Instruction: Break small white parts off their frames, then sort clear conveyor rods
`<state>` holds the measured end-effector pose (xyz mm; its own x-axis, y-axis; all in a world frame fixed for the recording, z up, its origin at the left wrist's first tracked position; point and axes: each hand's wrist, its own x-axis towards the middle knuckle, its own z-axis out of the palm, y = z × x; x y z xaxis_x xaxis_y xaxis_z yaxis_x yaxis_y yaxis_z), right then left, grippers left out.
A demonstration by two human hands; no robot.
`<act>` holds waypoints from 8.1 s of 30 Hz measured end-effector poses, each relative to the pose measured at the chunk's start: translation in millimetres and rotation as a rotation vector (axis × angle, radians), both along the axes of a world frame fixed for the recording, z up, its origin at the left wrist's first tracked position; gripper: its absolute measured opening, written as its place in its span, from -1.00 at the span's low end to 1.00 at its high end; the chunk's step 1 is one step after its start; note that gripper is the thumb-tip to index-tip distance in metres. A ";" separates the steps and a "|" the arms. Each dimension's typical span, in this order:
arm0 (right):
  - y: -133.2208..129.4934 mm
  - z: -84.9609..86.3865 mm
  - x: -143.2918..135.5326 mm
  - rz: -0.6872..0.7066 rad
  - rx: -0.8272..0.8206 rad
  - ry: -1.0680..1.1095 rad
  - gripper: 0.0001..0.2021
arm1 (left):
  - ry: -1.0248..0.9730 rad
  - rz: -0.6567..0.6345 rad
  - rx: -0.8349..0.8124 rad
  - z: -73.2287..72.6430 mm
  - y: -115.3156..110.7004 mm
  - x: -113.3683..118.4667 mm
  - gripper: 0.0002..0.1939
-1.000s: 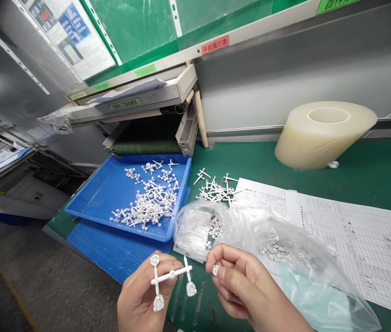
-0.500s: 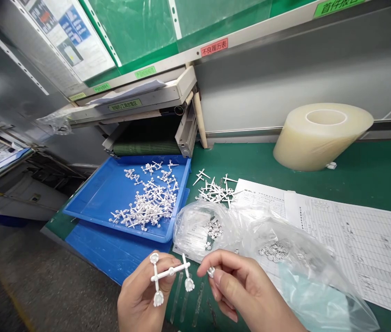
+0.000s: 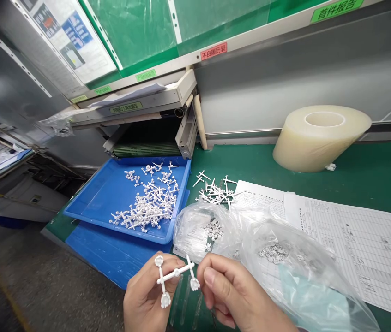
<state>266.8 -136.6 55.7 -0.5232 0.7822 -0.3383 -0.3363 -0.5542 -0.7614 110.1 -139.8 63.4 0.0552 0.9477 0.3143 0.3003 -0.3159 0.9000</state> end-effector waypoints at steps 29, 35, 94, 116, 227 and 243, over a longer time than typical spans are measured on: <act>-8.1 0.8 -0.2 -0.282 0.185 -0.412 -0.65 | 0.331 0.083 0.545 -11.1 0.5 -10.0 -0.81; -16.5 8.8 -0.6 -0.403 0.266 -0.584 -0.82 | 0.239 0.037 0.400 -8.9 3.9 -12.8 -0.64; -17.0 -46.9 1.3 -0.063 0.210 -0.335 -0.56 | 0.034 -0.036 -0.617 -47.6 1.1 15.2 -0.88; -21.3 -37.1 17.0 -0.386 0.827 -0.926 -0.86 | 0.622 -0.133 0.161 -58.8 149.9 36.5 -0.72; 6.9 -4.9 8.3 -0.321 0.562 -0.477 -0.84 | -0.020 -0.162 -0.271 -5.8 -1.7 -5.1 -0.80; 12.9 1.0 1.7 -0.302 -0.379 0.384 -0.77 | -0.023 -0.043 -0.251 -2.6 -1.3 -6.6 -0.84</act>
<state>268.5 -123.6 56.6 -0.4366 0.7773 -0.4529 -0.7319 -0.5997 -0.3237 103.5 -141.1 60.8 0.0925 0.9932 0.0709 0.2703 -0.0935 0.9582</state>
